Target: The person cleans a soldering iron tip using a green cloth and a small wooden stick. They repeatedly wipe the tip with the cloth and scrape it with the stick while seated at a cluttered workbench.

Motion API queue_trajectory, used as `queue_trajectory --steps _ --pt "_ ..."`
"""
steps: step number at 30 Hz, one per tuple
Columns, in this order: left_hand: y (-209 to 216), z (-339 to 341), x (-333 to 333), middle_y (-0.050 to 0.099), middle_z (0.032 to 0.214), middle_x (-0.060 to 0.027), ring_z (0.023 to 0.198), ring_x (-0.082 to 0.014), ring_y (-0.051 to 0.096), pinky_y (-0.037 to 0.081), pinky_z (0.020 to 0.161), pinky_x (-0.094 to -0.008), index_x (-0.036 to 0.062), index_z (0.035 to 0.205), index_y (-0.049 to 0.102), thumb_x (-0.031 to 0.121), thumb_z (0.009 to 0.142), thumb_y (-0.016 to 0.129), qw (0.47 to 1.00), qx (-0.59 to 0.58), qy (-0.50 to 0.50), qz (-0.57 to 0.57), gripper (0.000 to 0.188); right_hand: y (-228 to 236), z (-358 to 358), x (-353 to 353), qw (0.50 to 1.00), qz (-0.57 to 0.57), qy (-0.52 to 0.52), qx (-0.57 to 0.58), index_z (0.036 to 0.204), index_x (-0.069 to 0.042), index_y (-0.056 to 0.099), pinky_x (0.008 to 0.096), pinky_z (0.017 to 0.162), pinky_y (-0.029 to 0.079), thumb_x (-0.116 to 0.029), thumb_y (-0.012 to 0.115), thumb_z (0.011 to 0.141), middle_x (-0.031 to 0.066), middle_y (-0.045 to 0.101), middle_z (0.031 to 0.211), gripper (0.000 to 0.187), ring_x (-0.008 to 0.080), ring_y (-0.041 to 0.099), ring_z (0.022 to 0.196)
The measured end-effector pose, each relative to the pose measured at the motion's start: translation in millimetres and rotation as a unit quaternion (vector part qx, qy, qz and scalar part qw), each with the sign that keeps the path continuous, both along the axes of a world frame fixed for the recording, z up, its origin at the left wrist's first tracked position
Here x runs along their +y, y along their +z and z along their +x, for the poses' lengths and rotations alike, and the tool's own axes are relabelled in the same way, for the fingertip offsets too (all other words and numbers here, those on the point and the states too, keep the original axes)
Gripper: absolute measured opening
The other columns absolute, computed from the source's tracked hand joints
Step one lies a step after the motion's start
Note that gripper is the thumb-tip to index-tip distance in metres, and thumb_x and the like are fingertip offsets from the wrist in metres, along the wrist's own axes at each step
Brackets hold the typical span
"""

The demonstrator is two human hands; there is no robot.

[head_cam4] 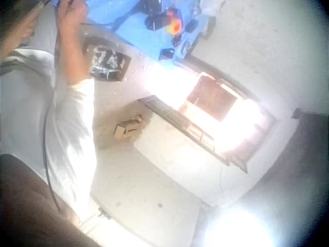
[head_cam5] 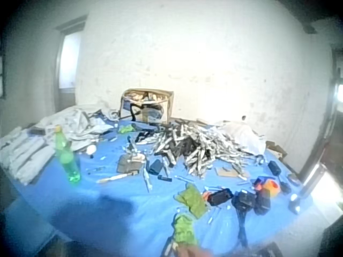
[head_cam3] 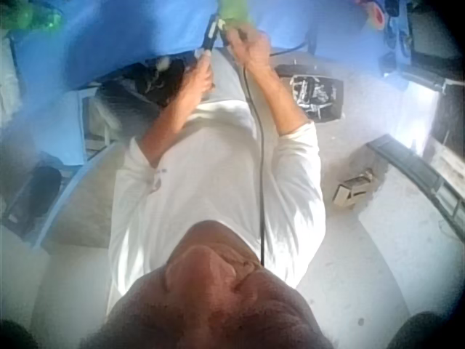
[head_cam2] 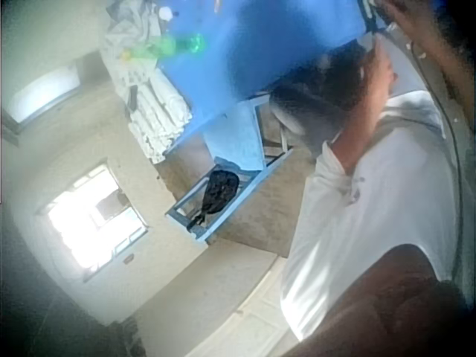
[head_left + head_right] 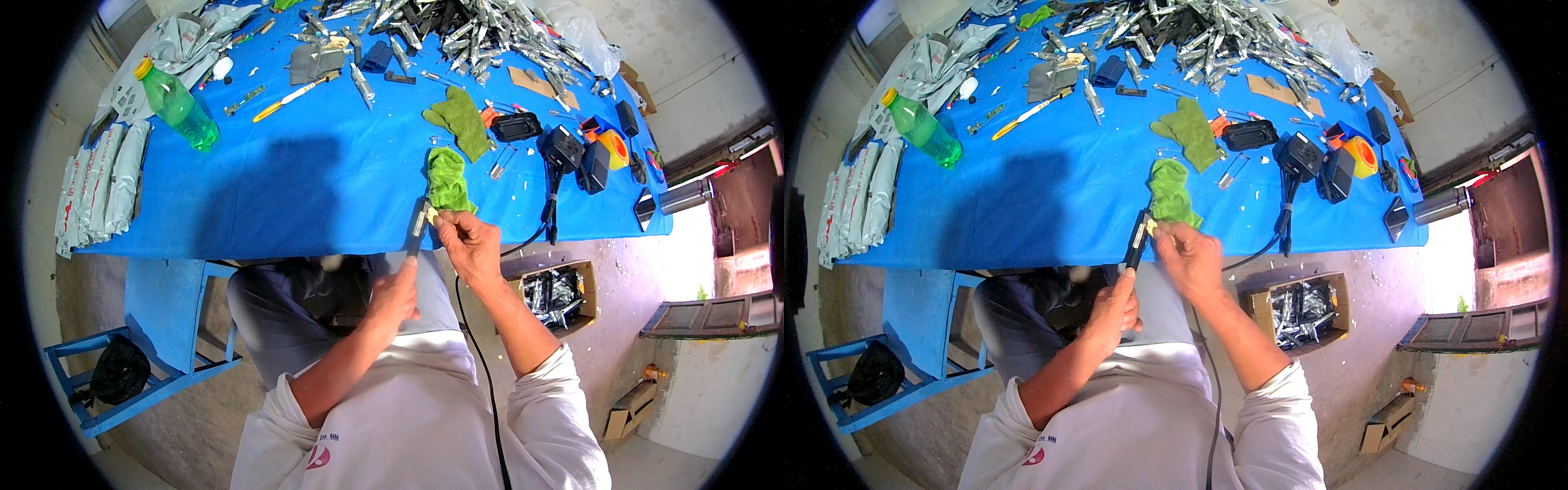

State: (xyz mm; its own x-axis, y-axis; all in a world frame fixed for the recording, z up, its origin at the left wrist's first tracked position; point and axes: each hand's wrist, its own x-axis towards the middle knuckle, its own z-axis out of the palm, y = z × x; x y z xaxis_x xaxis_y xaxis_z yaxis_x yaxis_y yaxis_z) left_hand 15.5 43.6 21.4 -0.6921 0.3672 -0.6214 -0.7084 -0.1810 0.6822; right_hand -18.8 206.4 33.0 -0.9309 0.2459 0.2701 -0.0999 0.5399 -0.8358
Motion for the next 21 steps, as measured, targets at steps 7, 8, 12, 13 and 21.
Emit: queue_trajectory --steps 7,8,12,13,21 --pt "3 2 1 0.029 0.05 0.0046 0.042 -0.009 0.028 0.042 0.05 -0.0322 0.0169 0.059 0.031 0.051 0.094 0.051 1.0 -0.004 0.004 -0.005 0.053 0 6 4 0.999 -0.016 0.019 -0.038 0.091 -0.002 0.071 0.0286 0.052 0.046 -0.015 0.068 0.085 0.0104 0.066 0.065 0.014 0.0122 0.059 0.054" --pt "2 2 1 0.029 0.05 0.0046 0.042 -0.0091 0.028 0.042 0.049 -0.0322 0.0169 0.059 0.031 0.051 0.094 0.051 1.0 -0.004 0.006 -0.004 0.054 1 7 4 0.999 -0.009 0.019 -0.046 0.091 -0.002 0.071 0.0285 0.053 0.046 -0.015 0.067 0.085 0.0101 0.066 0.066 0.014 0.0118 0.059 0.055" --pt "4 4 3 0.028 0.049 0.0047 0.042 -0.0092 0.027 0.042 0.049 -0.0322 0.0172 0.057 0.03 0.052 0.094 0.051 1.0 -0.006 0.005 -0.005 0.055 3 10 2 0.998 -0.046 0.027 -0.041 0.091 -0.002 0.07 0.0279 0.055 0.047 -0.015 0.067 0.085 0.0089 0.067 0.068 0.015 0.0094 0.059 0.059" --pt "5 3 3 0.028 0.049 0.0047 0.042 -0.0093 0.027 0.041 0.049 -0.0321 0.0173 0.057 0.029 0.052 0.094 0.051 1.0 -0.007 0.003 -0.007 0.055 3 10 3 0.997 -0.049 0.033 -0.039 0.091 -0.002 0.07 0.0277 0.056 0.047 -0.015 0.067 0.085 0.0084 0.067 0.069 0.014 0.0088 0.059 0.059" --pt "5 4 3 0.027 0.048 0.0046 0.041 -0.0098 0.026 0.042 0.05 -0.0321 0.0175 0.056 0.028 0.053 0.095 0.048 1.0 0.005 -0.003 -0.013 0.056 3 19 1 0.995 -0.047 0.037 -0.076 0.089 -0.003 0.071 0.0289 0.053 0.045 -0.016 0.067 0.085 0.0064 0.065 0.066 0.014 0.0083 0.053 0.057"
